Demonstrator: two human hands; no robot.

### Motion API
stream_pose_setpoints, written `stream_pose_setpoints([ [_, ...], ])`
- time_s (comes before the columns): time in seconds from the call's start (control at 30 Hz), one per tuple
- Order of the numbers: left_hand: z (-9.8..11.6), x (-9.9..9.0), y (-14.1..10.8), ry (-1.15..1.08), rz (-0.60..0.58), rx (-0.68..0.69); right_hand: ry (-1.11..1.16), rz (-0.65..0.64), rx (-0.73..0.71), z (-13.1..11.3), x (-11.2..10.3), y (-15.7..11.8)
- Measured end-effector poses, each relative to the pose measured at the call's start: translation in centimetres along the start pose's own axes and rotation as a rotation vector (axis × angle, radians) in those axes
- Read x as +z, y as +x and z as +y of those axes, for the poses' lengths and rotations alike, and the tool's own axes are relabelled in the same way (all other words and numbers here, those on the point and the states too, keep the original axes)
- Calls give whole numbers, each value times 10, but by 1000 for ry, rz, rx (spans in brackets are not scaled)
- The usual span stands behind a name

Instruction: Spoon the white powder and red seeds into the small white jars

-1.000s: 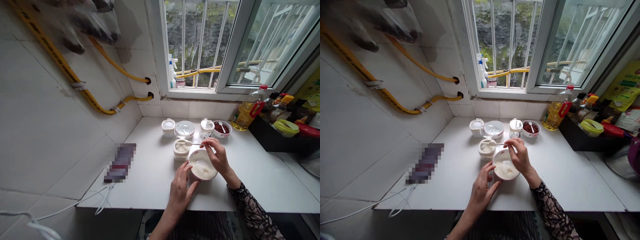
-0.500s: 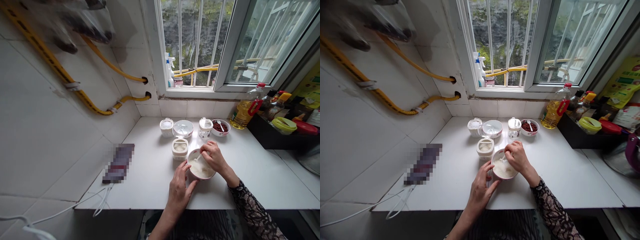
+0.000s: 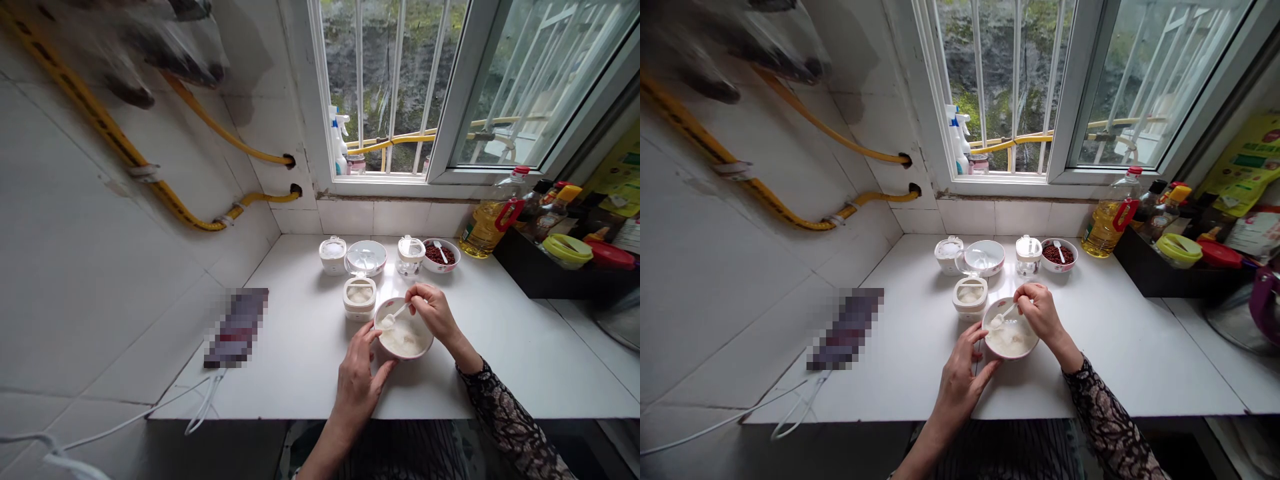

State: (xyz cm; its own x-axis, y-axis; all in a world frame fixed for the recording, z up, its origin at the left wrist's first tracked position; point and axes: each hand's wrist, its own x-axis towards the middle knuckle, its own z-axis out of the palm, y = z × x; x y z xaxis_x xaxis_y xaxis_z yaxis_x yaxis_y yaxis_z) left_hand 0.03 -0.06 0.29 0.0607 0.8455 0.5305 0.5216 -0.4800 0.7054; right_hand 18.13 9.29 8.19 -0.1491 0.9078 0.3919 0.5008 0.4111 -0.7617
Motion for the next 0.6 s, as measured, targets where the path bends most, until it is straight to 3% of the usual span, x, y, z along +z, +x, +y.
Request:
stream_pose_setpoints([
  [0.3, 0, 1, 0, -11, -1, 3, -69, 13, -53, 6, 6, 0],
  [0.6, 0, -1, 0, -1, -23, -14, 277, -1, 225, 3, -3, 3],
])
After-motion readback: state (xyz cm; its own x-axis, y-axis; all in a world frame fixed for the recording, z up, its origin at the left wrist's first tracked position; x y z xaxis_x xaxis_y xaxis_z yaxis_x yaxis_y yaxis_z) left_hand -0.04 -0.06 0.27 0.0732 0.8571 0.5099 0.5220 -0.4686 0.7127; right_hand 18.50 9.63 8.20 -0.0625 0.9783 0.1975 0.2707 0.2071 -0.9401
